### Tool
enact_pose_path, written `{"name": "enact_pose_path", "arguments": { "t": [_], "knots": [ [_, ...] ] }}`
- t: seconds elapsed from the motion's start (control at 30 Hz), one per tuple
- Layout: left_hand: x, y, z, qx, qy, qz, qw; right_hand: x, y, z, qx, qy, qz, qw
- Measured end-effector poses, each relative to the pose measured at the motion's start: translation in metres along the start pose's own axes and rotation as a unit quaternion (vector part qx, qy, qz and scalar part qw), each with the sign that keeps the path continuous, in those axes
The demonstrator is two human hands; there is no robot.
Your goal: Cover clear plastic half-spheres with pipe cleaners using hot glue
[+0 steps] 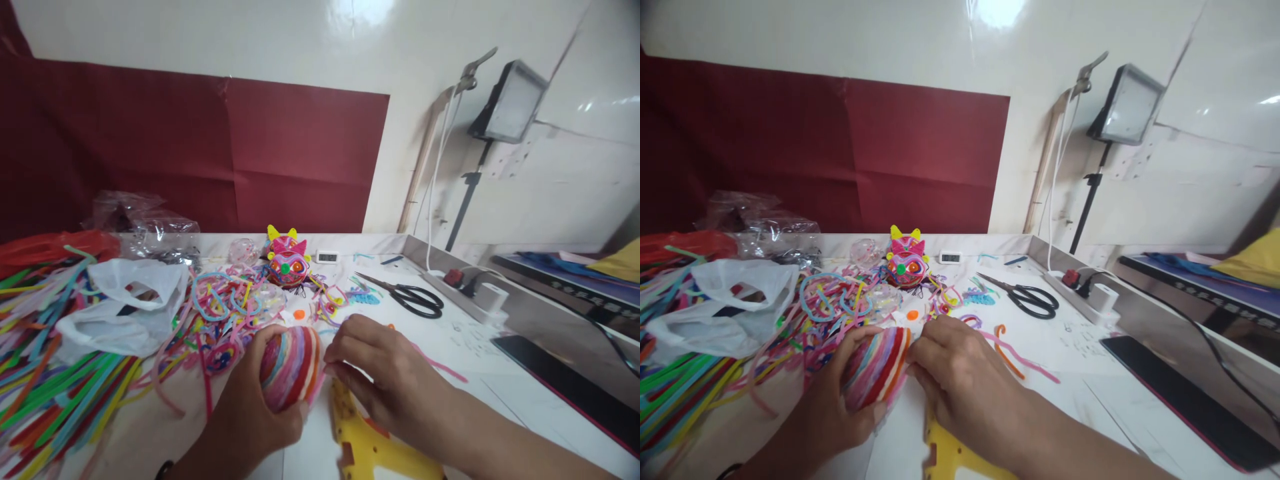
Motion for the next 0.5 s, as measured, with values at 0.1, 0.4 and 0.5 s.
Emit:
{"name": "enact_pose_path", "arguments": {
  "t": [0.1, 0.4, 0.5],
  "knots": [
    [-0.0024, 0.0006, 0.0, 0.006, -0.001, 0.015, 1.0, -0.0031, 0.0008, -0.0009, 0.002, 0.015, -0.018, 1.0],
    [-0.0026, -0.0004, 0.0015, 0.006, -0.003, 0.015, 1.0, -0.0075, 0.0024, 0.0004, 0.003, 0.036, -0.064, 0.997],
    [-0.0011, 0.0006, 0.0021, 0.017, -0.005, 0.028, 0.999, -0.0082, 0.0019, 0.0001, 0.013, 0.049, -0.076, 0.996]
  ]
}}
Point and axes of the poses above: each hand's wrist, its own z-axis away from the middle knuckle, its own y-axis out of the palm, x = y × z, the point moved 1 cm from there along -z, towards the middle knuckle, and after that the axes turned 11 degrees about x, right-handed, at the moved point
